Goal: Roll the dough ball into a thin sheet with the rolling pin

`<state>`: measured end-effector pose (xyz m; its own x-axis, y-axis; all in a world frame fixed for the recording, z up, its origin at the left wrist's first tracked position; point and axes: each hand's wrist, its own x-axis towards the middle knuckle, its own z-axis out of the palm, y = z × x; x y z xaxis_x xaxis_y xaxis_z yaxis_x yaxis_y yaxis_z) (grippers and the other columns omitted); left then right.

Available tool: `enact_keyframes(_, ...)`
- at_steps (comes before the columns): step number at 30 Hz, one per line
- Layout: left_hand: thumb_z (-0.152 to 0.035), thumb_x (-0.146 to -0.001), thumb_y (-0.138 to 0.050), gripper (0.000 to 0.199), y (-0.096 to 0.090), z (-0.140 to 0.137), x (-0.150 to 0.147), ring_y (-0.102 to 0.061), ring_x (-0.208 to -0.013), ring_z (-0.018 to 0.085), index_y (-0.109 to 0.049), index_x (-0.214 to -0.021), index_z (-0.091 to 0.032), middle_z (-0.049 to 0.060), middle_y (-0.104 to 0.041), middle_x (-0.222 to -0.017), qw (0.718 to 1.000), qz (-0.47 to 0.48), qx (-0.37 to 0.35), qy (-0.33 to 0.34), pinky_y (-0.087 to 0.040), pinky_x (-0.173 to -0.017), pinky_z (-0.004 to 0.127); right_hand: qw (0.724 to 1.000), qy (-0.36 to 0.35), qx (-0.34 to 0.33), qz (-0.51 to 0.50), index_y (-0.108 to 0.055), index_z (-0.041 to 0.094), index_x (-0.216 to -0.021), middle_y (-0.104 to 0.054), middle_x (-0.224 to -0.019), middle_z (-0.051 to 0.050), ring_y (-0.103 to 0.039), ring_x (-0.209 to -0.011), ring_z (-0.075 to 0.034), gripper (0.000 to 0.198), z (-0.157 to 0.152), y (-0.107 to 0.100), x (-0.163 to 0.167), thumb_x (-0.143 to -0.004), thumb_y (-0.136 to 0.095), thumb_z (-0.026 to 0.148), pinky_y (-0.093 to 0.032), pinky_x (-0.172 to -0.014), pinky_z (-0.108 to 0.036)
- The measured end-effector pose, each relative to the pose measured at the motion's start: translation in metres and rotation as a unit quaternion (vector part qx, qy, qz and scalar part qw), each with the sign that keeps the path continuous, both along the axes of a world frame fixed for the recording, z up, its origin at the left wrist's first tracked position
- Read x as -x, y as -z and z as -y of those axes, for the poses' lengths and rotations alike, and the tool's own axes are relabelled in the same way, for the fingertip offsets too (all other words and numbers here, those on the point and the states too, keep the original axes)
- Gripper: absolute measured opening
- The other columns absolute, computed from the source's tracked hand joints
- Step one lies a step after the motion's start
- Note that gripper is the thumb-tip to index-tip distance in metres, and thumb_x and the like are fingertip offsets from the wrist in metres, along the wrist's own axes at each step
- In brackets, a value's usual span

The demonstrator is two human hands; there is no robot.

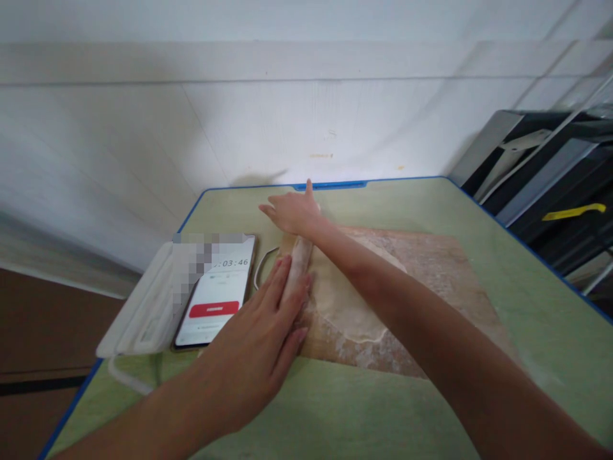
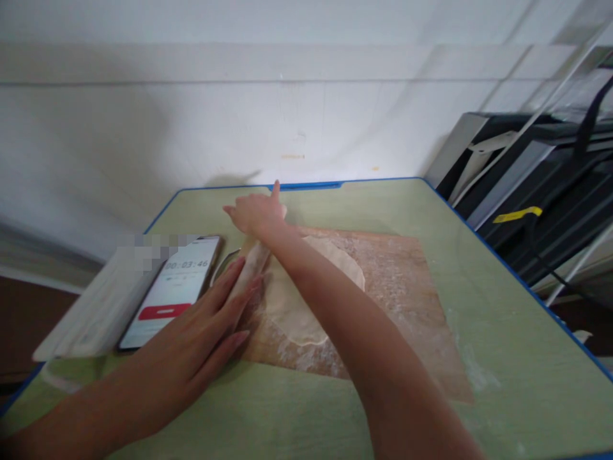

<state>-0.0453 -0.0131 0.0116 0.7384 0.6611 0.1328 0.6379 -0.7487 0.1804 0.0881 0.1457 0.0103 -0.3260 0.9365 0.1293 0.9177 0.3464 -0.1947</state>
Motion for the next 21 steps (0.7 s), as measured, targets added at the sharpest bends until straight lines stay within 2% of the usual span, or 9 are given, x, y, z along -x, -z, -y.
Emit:
enact_keyframes(2, -0.026, -0.093, -0.032, 0.049, 0.002, 0.000, 0.000, -0.010, -0.139, 0.031, -0.029, -0.140, -0.011, 0.016, -0.007, -0.153, 1.000, -0.003, -0.004, 0.004, -0.033, -0.105, 0.051, 1.000, -0.013, 0.008, 0.002, -0.063, 0.018, -0.109, -0.067, -0.110, -0.010, -0.058, -0.107, -0.027, 0.051, -0.003, -0.003, 0.008, -0.094, -0.025, 0.049, -0.001, -0.105, -0.063)
enact_keyframes(6, -0.024, -0.094, -0.030, 0.047, 0.003, 0.000, -0.001, -0.009, -0.140, 0.028, -0.030, -0.139, -0.011, 0.016, -0.005, -0.153, 1.000, -0.005, -0.009, 0.007, -0.032, -0.107, 0.048, 1.000, -0.014, 0.016, 0.005, -0.062, 0.019, -0.110, -0.065, -0.115, -0.010, -0.057, -0.110, -0.027, 0.049, -0.004, -0.005, 0.010, -0.093, -0.027, 0.048, -0.009, -0.106, -0.061)
enact_keyframes(11, -0.025, -0.095, -0.031, 0.046, 0.003, 0.000, 0.000, -0.014, -0.140, 0.026, -0.029, -0.140, -0.014, 0.014, -0.012, -0.153, 0.999, -0.022, -0.026, 0.024, -0.035, -0.106, 0.048, 0.999, 0.023, 0.010, 0.030, -0.062, 0.016, -0.111, -0.064, -0.118, -0.012, -0.055, -0.113, -0.027, 0.040, 0.009, -0.001, -0.021, -0.092, -0.035, 0.039, -0.020, -0.105, -0.056)
enact_keyframes(14, -0.026, -0.093, -0.038, 0.045, 0.008, 0.000, -0.002, -0.015, -0.139, 0.030, -0.036, -0.136, -0.011, 0.015, -0.020, -0.151, 0.995, -0.030, -0.078, 0.053, -0.035, -0.105, 0.050, 0.998, 0.024, 0.011, 0.048, -0.066, 0.016, -0.101, -0.065, -0.116, -0.013, -0.056, -0.112, -0.027, 0.034, 0.034, -0.002, -0.053, -0.091, -0.036, 0.029, -0.027, -0.103, -0.054)
enact_keyframes(16, -0.028, -0.092, -0.043, 0.046, 0.010, 0.001, -0.003, -0.017, -0.138, 0.031, -0.039, -0.134, -0.010, 0.016, -0.026, -0.149, 0.991, -0.041, -0.105, 0.072, -0.037, -0.104, 0.049, 0.999, 0.006, 0.011, 0.053, -0.068, 0.015, -0.096, -0.066, -0.114, -0.013, -0.054, -0.115, -0.026, 0.038, 0.061, -0.004, -0.076, -0.093, -0.032, 0.028, -0.032, -0.102, -0.046)
enact_keyframes(18, -0.032, -0.091, -0.046, 0.049, 0.011, 0.003, -0.005, -0.021, -0.138, 0.030, -0.039, -0.134, -0.010, 0.015, -0.029, -0.148, 0.987, -0.050, -0.123, 0.088, -0.038, -0.104, 0.046, 0.999, -0.003, 0.002, 0.051, -0.066, 0.014, -0.104, -0.058, -0.127, -0.012, -0.045, -0.125, -0.023, 0.041, 0.092, -0.004, -0.098, -0.095, -0.027, 0.027, -0.030, -0.105, -0.042)
enact_keyframes(19, -0.035, -0.091, -0.047, 0.050, 0.011, 0.004, -0.005, -0.023, -0.137, 0.030, -0.039, -0.135, -0.011, 0.015, -0.031, -0.147, 0.985, -0.054, -0.131, 0.093, -0.037, -0.104, 0.046, 0.999, 0.003, -0.004, 0.048, -0.063, 0.013, -0.111, -0.054, -0.131, -0.012, -0.040, -0.128, -0.024, 0.044, 0.107, -0.003, -0.107, -0.096, -0.024, 0.028, -0.028, -0.106, -0.044)
enact_keyframes(21, -0.039, -0.089, -0.050, 0.052, 0.011, 0.006, -0.006, -0.027, -0.135, 0.031, -0.040, -0.135, -0.015, 0.013, -0.033, -0.147, 0.983, -0.057, -0.151, 0.090, -0.035, -0.105, 0.048, 1.000, 0.004, -0.020, 0.024, -0.055, 0.011, -0.123, -0.050, -0.135, -0.013, -0.039, -0.129, -0.022, 0.047, 0.133, 0.001, -0.121, -0.096, -0.024, 0.034, -0.028, -0.107, -0.044)
